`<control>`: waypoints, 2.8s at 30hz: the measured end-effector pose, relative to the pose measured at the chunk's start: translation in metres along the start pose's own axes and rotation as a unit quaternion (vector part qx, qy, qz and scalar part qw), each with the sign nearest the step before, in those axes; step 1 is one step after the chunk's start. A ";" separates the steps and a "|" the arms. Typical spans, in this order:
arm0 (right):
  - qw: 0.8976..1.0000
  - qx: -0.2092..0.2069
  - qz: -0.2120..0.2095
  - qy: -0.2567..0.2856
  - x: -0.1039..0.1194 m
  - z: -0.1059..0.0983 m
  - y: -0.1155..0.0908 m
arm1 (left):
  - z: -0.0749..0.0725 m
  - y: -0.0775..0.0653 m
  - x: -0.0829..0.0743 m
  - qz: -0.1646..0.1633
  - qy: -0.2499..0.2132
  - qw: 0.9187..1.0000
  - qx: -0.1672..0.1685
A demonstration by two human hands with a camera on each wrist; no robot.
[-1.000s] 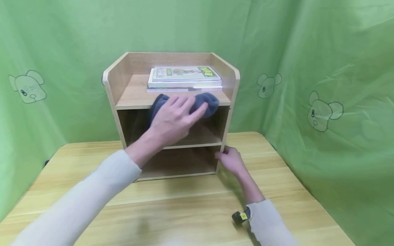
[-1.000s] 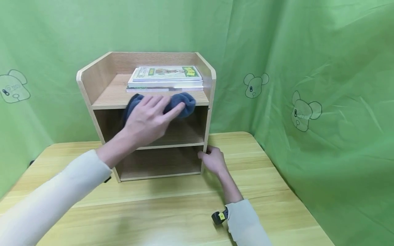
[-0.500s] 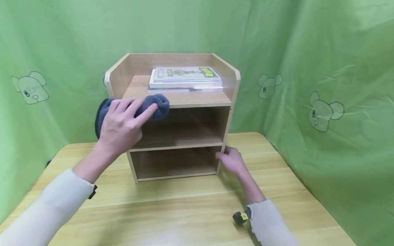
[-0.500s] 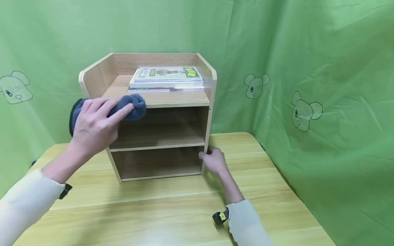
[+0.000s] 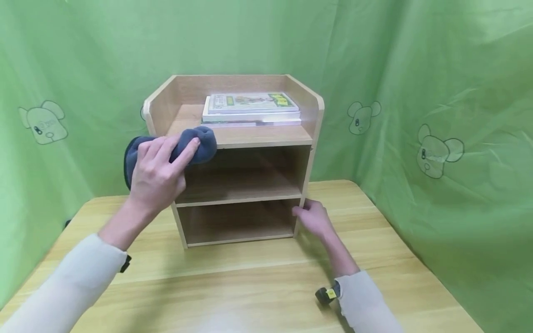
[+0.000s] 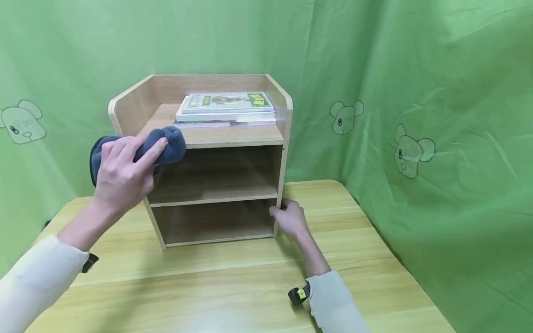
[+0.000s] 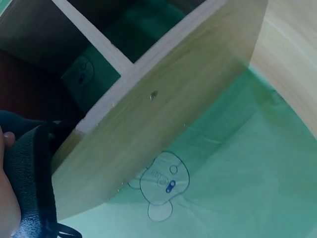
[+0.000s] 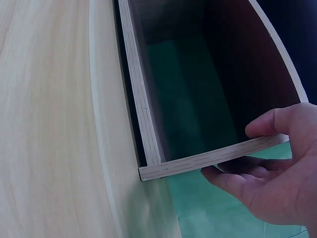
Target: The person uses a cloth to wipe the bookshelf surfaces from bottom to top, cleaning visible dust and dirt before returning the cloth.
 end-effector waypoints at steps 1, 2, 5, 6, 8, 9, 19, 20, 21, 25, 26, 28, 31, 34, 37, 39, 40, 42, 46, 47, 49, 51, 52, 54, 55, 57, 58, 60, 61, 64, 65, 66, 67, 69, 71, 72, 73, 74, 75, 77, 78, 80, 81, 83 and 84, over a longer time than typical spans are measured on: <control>1.000 0.000 -0.001 0.000 0.000 0.000 0.000 | 0.002 0.000 -0.002 -0.003 0.002 1.000 -0.002; 1.000 0.001 -0.001 0.000 0.000 0.000 0.000 | 0.003 0.000 -0.003 -0.005 0.004 1.000 -0.001; 1.000 -0.002 0.001 0.002 0.000 0.001 0.000 | 0.008 0.003 -0.007 -0.006 0.004 1.000 0.006; 1.000 -0.003 0.001 0.001 0.000 0.001 0.001 | 0.010 0.005 -0.009 -0.004 0.004 1.000 0.007; 1.000 -0.004 0.001 0.002 0.000 0.000 0.001 | 0.015 0.010 -0.014 0.001 0.002 1.000 0.010; 1.000 -0.004 0.001 0.003 0.000 0.000 0.000 | 0.018 0.012 -0.017 0.004 0.001 1.000 0.011; 1.000 0.001 0.004 0.008 0.000 -0.001 -0.001 | 0.059 0.044 -0.062 0.023 0.014 0.999 0.019; 1.000 0.002 0.003 0.009 0.000 -0.001 0.000 | 0.063 0.047 -0.067 0.024 0.015 0.999 0.021; 1.000 0.002 0.002 0.008 0.000 -0.001 0.000 | 0.068 0.051 -0.072 0.025 0.014 0.999 0.023; 1.000 0.000 -0.003 0.012 0.000 -0.003 0.001 | 0.086 0.068 -0.092 0.037 0.020 0.998 0.035; 1.000 0.001 -0.004 0.013 0.000 -0.003 0.001 | 0.090 0.073 -0.098 0.041 0.023 0.998 0.037; 1.000 0.001 -0.006 0.017 -0.001 -0.004 0.001 | 0.098 0.081 -0.108 0.050 0.034 0.997 0.038; 1.000 0.005 -0.010 0.024 -0.002 -0.003 0.002 | 0.109 0.090 -0.123 0.066 0.064 0.995 0.028; 0.999 0.006 -0.014 0.031 -0.003 -0.003 0.002 | 0.113 0.095 -0.131 0.083 0.084 0.993 0.017; 0.999 0.009 -0.014 0.037 -0.001 -0.003 0.002 | 0.111 0.095 -0.127 0.105 0.065 0.992 0.029; 0.999 0.011 -0.011 0.035 0.000 -0.003 0.002 | 0.106 0.093 -0.120 0.118 0.042 0.991 0.048; 0.999 0.015 -0.011 0.032 0.001 -0.003 0.001 | 0.103 0.091 -0.115 0.124 0.032 0.990 0.058; 0.999 0.017 -0.009 0.026 0.003 -0.003 0.001 | 0.096 0.087 -0.106 0.127 0.015 0.989 0.076; 1.000 0.014 -0.006 0.008 0.004 -0.002 0.000 | 0.080 0.075 -0.085 0.120 0.003 0.989 0.092; 1.000 0.011 -0.004 0.006 0.003 -0.002 0.000 | 0.076 0.071 -0.080 0.117 0.002 0.989 0.090; 1.000 0.011 0.000 0.005 0.003 -0.002 0.000 | 0.067 0.062 -0.068 0.111 0.001 0.990 0.089; 1.000 0.012 0.004 0.009 0.003 -0.002 0.000 | 0.057 0.052 -0.055 0.103 0.001 0.991 0.083; 1.000 0.013 0.005 0.011 0.003 -0.002 0.000 | 0.052 0.047 -0.049 0.099 -0.001 0.992 0.077; 1.000 0.012 0.006 0.013 0.003 -0.002 -0.001 | 0.042 0.038 -0.036 0.093 -0.002 0.993 0.068; 1.000 0.012 0.006 0.013 0.003 -0.002 0.000 | 0.037 0.033 -0.030 0.091 -0.002 0.994 0.060; 1.000 0.013 0.006 0.015 0.003 -0.002 0.000 | 0.027 0.025 -0.018 0.085 0.001 0.995 0.046; 1.000 0.013 0.008 0.017 0.003 -0.002 0.000 | 0.022 0.021 -0.012 0.082 0.005 0.996 0.039; 1.000 0.013 0.010 0.017 0.003 -0.002 0.000 | 0.013 0.014 -0.004 0.074 0.012 0.997 0.033; 1.000 0.014 0.010 0.018 0.003 -0.002 0.001 | 0.009 0.011 0.000 0.068 0.016 0.997 0.031; 1.000 0.014 0.015 0.017 0.002 -0.002 0.000 | 0.000 0.003 0.006 0.054 0.018 0.998 0.027; 1.000 0.014 0.013 0.015 0.002 -0.002 0.000 | -0.002 0.002 0.007 0.049 0.016 0.998 0.026; 1.000 0.014 0.013 0.014 0.002 -0.002 0.000 | -0.003 0.000 0.007 0.043 0.014 0.999 0.023; 1.000 0.016 0.011 0.012 0.001 -0.002 0.000 | -0.004 -0.001 0.007 0.039 0.011 0.999 0.020; 1.000 0.015 0.011 0.010 0.000 -0.002 0.000 | -0.005 -0.002 0.005 0.031 0.008 0.999 0.016; 1.000 0.013 0.009 0.007 0.000 -0.002 -0.001 | -0.005 -0.003 0.002 0.023 0.006 1.000 0.014; 1.000 0.014 0.010 0.007 0.000 -0.001 -0.001 | -0.005 -0.003 0.000 0.020 0.004 1.000 0.011; 1.000 0.014 0.010 0.007 0.000 -0.001 -0.001 | -0.005 -0.004 -0.002 0.017 0.003 1.000 0.009; 1.000 0.014 0.011 0.007 0.000 -0.001 -0.001 | -0.006 -0.005 -0.004 0.016 0.003 1.000 0.006; 1.000 0.013 0.011 0.005 0.000 -0.001 -0.001 | -0.007 -0.006 -0.006 0.014 0.001 1.000 -0.001; 1.000 0.013 0.009 0.004 0.001 -0.001 -0.001 | -0.009 -0.010 -0.009 0.013 -0.005 1.000 -0.013; 1.000 0.013 0.009 0.005 0.001 -0.001 -0.001 | -0.010 -0.012 -0.011 0.014 -0.008 1.000 -0.017; 1.000 0.010 0.008 0.005 0.001 -0.001 0.000 | -0.011 -0.019 -0.014 0.019 -0.015 1.000 -0.017; 1.000 0.009 0.009 0.008 0.001 -0.001 0.000 | -0.012 -0.024 -0.016 0.023 -0.021 0.999 -0.016; 1.000 0.008 0.008 0.009 0.001 -0.001 0.000 | -0.012 -0.034 -0.019 0.031 -0.029 0.999 -0.008; 1.000 0.008 0.008 0.008 0.000 0.000 0.001 | -0.012 -0.040 -0.020 0.034 -0.033 0.999 -0.004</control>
Point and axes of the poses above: each hand's wrist, its own y-axis towards the middle knuckle, its own z-axis out of the palm, x = y × z, the point moved 1 cm from there along y, towards the middle knuckle, and after that the axes turned 1 degree about z, right-handed, at the moved point
